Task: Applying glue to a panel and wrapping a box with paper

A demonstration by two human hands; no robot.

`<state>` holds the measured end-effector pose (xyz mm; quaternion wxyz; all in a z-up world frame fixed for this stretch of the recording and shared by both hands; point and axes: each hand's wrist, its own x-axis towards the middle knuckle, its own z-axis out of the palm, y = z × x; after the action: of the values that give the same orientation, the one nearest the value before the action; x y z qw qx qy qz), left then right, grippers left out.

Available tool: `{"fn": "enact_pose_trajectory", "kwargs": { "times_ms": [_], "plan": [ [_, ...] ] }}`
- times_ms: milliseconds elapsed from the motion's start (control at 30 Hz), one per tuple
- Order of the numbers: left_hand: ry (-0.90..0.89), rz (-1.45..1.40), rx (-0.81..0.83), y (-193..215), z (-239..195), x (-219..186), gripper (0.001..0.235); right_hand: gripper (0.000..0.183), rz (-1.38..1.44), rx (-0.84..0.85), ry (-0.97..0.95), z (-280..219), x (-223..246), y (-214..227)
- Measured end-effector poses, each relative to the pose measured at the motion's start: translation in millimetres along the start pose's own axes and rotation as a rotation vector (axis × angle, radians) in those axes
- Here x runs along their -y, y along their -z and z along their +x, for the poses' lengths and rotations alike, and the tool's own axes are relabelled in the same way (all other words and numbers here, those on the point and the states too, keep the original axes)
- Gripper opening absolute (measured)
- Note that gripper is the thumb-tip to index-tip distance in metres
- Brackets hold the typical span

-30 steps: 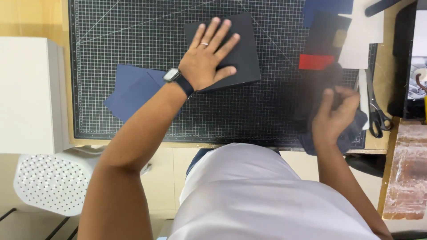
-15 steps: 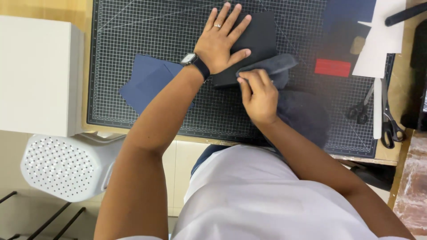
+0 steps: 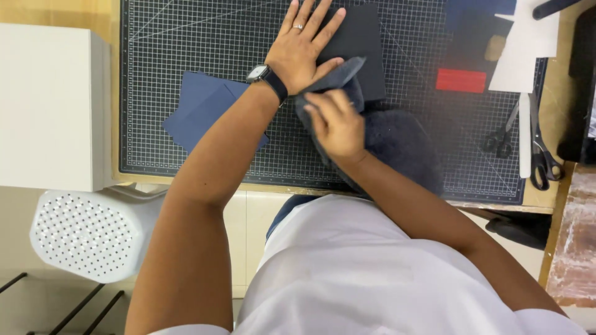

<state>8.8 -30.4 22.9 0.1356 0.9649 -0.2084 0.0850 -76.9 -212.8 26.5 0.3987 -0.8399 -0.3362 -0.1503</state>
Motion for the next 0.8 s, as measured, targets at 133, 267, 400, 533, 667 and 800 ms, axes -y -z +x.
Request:
{"fn": "enact_pose_trajectory", "kwargs": {
  "times_ms": [133,267,400,533,667,800],
  "plan": [
    [0.002,0.019,0.047,-2,-2,2,0.077,0.014,0.002,-0.045,-0.111,-18,-45,44],
    [0.006,0.003,0.060,0,-6,1,0.076,0.010,-0.184,-0.191,-0.214,-64,-126,92],
    [-0.022,0.074,0.056,-7,-4,0,0.079,0.008,-0.219,-0.245,-0.363,-77,-146,152],
    [0.096,0.071,-0.064,-23,17,-16,0.079,0.011,-0.168,-0.504,-0.332,-19,-104,154],
    [0.357,0.138,-0.066,-43,44,-36,0.073,0.008,0.099,-0.176,-0.254,-2,-76,96],
    [0.389,0.096,-0.144,-49,43,-38,0.070,0.012,0.335,-0.002,-0.426,-1,-98,75]
  ]
}}
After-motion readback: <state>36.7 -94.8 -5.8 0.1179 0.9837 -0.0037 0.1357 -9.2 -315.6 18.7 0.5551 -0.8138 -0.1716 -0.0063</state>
